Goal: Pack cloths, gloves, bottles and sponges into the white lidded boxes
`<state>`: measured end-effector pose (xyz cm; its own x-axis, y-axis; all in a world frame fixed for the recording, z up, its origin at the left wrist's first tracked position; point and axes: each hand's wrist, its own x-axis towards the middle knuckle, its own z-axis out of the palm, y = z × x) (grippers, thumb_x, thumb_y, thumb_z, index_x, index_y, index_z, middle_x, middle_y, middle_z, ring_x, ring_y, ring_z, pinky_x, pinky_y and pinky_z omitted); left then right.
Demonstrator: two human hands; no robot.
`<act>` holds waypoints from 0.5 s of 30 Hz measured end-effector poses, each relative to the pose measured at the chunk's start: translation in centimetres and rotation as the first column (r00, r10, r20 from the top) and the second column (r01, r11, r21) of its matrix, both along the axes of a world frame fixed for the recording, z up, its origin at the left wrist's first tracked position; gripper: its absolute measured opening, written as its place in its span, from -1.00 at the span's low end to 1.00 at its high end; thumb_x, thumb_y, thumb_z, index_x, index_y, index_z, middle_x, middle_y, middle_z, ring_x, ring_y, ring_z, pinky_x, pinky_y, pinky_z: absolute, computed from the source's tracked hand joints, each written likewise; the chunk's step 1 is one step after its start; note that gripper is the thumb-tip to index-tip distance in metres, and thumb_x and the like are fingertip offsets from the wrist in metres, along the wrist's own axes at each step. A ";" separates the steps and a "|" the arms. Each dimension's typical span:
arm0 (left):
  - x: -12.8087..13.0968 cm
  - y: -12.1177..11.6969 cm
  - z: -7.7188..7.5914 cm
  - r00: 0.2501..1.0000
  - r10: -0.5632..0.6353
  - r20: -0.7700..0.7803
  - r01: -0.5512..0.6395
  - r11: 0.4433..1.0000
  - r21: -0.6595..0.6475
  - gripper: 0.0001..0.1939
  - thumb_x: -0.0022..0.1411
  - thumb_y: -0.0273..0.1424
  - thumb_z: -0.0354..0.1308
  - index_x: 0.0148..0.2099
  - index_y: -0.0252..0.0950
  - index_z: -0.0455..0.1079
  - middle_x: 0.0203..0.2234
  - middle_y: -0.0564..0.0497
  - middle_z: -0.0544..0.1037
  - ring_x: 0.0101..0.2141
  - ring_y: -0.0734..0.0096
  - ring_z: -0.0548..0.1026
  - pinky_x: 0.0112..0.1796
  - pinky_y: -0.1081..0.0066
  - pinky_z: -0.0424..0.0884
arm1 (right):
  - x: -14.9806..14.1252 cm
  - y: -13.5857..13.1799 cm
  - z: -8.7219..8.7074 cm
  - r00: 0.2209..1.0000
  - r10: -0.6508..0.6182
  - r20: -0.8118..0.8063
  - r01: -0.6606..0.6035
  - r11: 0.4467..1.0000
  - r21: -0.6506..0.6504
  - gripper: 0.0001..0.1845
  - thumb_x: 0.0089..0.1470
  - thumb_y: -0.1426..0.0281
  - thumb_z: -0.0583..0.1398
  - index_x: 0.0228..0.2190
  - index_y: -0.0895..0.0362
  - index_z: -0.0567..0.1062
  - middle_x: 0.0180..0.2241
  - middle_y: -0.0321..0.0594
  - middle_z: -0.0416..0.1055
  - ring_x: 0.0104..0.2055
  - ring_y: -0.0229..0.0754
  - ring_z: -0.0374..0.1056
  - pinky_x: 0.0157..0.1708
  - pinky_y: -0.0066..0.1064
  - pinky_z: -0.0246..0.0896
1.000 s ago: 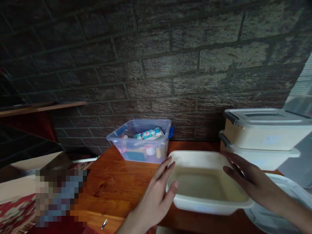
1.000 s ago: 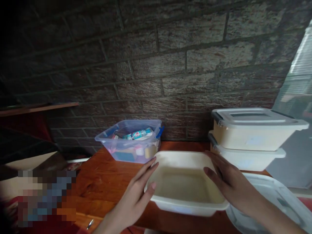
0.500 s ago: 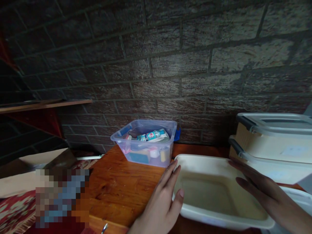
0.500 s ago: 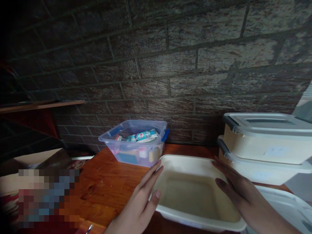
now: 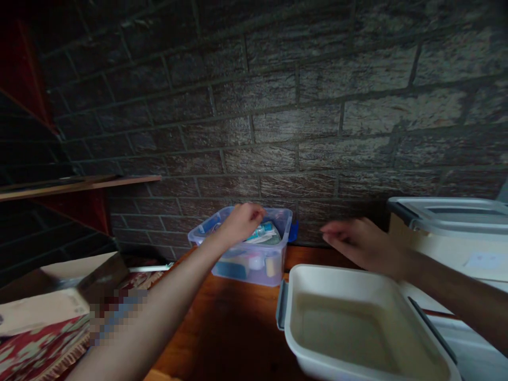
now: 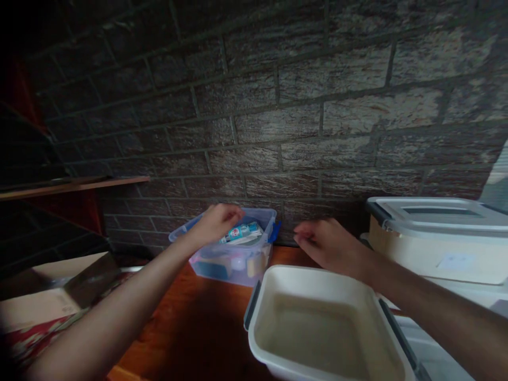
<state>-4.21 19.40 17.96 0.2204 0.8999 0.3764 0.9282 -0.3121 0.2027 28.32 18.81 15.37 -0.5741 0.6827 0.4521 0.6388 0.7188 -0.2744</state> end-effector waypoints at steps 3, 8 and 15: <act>-1.9 5.9 0.5 0.994 0.036 -0.101 -0.050 0.988 -0.145 -0.79 0.39 -0.32 0.15 -0.17 -0.34 0.54 -0.28 -0.04 0.62 -0.21 0.28 0.58 -0.12 0.31 0.47 | -6.3 4.3 2.5 0.978 0.033 0.204 -0.040 0.999 0.026 -0.71 0.33 0.40 0.09 -0.14 0.13 0.63 -0.15 -0.17 0.64 -0.14 -0.15 0.55 -0.10 -0.43 0.35; -4.0 12.0 -1.6 0.966 0.074 -0.247 -0.157 0.929 -0.336 -0.68 0.38 -0.25 0.19 0.08 -0.32 0.44 0.00 -0.10 0.53 -0.08 0.19 0.55 -0.09 0.14 0.54 | -15.1 10.8 2.6 0.933 0.018 0.360 -0.007 0.999 -0.034 -0.72 0.30 0.28 0.22 -0.04 0.18 0.53 -0.03 -0.11 0.52 -0.04 -0.07 0.48 -0.02 -0.12 0.41; -5.4 16.6 -4.2 0.950 0.067 -0.304 -0.194 0.891 -0.410 -0.64 0.38 -0.26 0.20 0.14 -0.31 0.40 0.05 -0.12 0.50 -0.04 0.16 0.53 -0.06 0.10 0.53 | -22.2 15.3 -0.1 0.842 0.030 0.538 0.047 0.991 -0.128 -0.61 0.27 0.27 0.25 0.07 0.16 0.45 0.06 -0.06 0.43 0.01 -0.03 0.45 -0.04 -0.10 0.44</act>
<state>-9.62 36.00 13.77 0.1271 0.9855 -0.1120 0.9919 -0.1257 0.0199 6.09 34.10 15.29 -0.6945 0.7193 -0.0196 0.7189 0.6947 0.0236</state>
